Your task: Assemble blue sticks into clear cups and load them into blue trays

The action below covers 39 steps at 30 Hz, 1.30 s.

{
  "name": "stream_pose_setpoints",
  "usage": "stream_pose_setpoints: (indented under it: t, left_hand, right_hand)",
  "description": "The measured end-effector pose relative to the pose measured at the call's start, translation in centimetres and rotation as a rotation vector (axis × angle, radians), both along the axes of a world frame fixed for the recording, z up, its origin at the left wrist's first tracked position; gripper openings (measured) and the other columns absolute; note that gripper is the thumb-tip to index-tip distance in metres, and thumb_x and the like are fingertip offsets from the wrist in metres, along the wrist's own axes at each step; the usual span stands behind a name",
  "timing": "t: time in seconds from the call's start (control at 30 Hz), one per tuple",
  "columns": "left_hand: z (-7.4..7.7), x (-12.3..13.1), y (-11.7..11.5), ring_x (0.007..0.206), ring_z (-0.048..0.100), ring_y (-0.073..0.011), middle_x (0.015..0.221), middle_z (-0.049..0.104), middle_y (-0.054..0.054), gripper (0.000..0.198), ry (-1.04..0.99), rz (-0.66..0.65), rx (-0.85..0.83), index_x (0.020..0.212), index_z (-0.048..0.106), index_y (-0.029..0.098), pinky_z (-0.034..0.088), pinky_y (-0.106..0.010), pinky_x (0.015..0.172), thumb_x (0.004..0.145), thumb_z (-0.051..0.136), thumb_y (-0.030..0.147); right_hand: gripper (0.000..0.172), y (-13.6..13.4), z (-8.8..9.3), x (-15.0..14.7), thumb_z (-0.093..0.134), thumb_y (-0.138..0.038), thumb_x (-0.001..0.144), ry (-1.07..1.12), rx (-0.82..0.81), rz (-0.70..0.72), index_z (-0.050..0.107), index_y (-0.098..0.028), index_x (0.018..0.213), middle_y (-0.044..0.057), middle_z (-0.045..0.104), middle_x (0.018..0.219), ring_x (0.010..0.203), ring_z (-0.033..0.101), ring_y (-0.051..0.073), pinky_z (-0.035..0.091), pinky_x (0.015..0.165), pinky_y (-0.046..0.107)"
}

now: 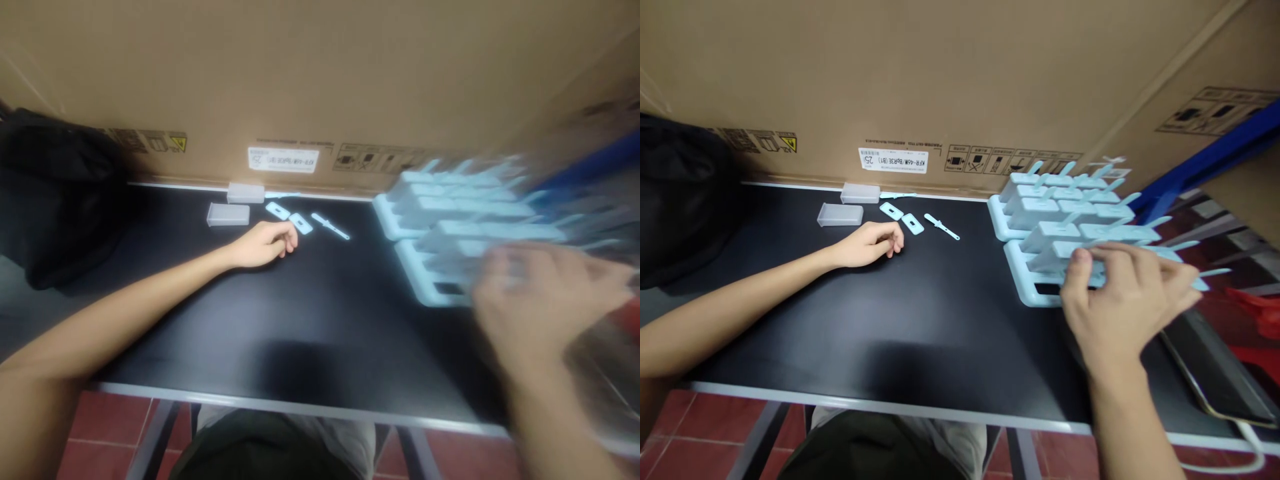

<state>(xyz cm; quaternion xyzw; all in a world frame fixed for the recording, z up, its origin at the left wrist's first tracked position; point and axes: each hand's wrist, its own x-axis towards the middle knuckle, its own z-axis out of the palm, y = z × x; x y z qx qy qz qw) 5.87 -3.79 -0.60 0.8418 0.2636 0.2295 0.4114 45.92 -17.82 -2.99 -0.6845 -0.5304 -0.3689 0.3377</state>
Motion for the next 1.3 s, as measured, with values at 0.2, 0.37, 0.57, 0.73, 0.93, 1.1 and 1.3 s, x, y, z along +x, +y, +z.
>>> stream_pose_setpoints:
  t: [0.2, 0.37, 0.57, 0.73, 0.93, 1.1, 1.3]
  left_hand:
    - [-0.3, 0.0, -0.2, 0.07, 0.067, -0.0102, 0.082, 0.072, 0.0, 0.029, 0.023, -0.015, 0.071, 0.091, 0.064, 0.017, 0.053, -0.024, 0.072, 0.078, 0.044, 0.001]
    - [0.4, -0.2, -1.1, 0.098, 0.066, -0.0258, 0.096, 0.074, -0.01, 0.02, 0.264, 0.255, 0.582, 0.094, 0.066, 0.019, 0.05, -0.043, 0.093, 0.087, 0.05, 0.01]
    - [1.1, -1.5, -0.4, 0.131, 0.051, -0.0419, 0.135, 0.063, -0.024, 0.033, 0.586, 0.645, 0.776, 0.122, 0.066, 0.014, 0.031, -0.062, 0.119, 0.094, 0.053, 0.027]
    - [1.0, -1.5, -0.4, 0.131, 0.052, -0.0411, 0.138, 0.06, -0.025, 0.041, 0.759, 0.722, 0.716, 0.133, 0.059, 0.012, 0.045, -0.058, 0.105, 0.101, 0.045, 0.034]
    - [0.9, -0.9, -1.2, 0.111, 0.064, -0.0359, 0.116, 0.071, -0.022, 0.035, 0.761, 0.569, 0.788, 0.116, 0.067, 0.014, 0.047, -0.049, 0.094, 0.104, 0.042, 0.035]
    - [1.9, -1.0, -1.5, 0.079, 0.063, -0.0224, 0.085, 0.068, -0.008, 0.024, 0.465, 0.306, 0.622, 0.088, 0.065, 0.019, 0.045, -0.037, 0.079, 0.099, 0.047, 0.03]
    - [4.9, -0.2, -0.8, 0.06, 0.046, -0.0129, 0.063, 0.049, 0.0, 0.042, -0.36, 0.169, 0.134, 0.066, 0.046, 0.02, 0.039, -0.031, 0.063, 0.103, 0.045, 0.038]
  right_hand:
    - [0.042, 0.2, 0.6, -0.6, 0.054, -0.061, 0.087, 0.143, 0.001, -0.046, 0.07, -0.023, 0.079, 0.015, 0.073, 0.09, 0.108, 0.059, 0.043, 0.033, 0.092, 0.063]
    - [0.037, 0.0, 1.8, -2.5, 0.058, -0.059, 0.085, 0.254, -0.076, -0.056, 0.068, -0.024, 0.078, 0.015, 0.072, 0.093, 0.113, 0.055, 0.045, 0.029, 0.093, 0.067]
    - [0.036, 0.1, 2.0, -3.0, 0.059, -0.057, 0.089, 0.283, -0.156, -0.013, 0.068, -0.022, 0.086, 0.017, 0.07, 0.103, 0.111, 0.057, 0.045, 0.034, 0.091, 0.064]
    - [0.041, -0.4, 1.5, -3.4, 0.056, -0.052, 0.089, 0.245, -0.058, -0.044, 0.07, -0.016, 0.103, 0.027, 0.068, 0.117, 0.119, 0.057, 0.049, 0.036, 0.095, 0.064]
    - [0.027, 0.5, 2.4, -10.1, 0.05, -0.04, 0.101, -0.054, -0.31, 0.295, 0.068, -0.019, 0.102, 0.017, 0.071, 0.108, 0.105, 0.059, 0.035, 0.033, 0.095, 0.052]
    - [0.032, 5.6, 2.7, -16.8, 0.046, -0.035, 0.106, -0.164, -0.519, 0.568, 0.069, -0.018, 0.121, 0.017, 0.072, 0.127, 0.113, 0.056, 0.032, 0.03, 0.089, 0.047]
    - [0.027, 7.2, 1.6, -17.9, 0.047, -0.031, 0.107, -0.046, -0.644, 0.766, 0.072, -0.021, 0.111, 0.01, 0.077, 0.124, 0.112, 0.06, 0.028, 0.027, 0.088, 0.046]
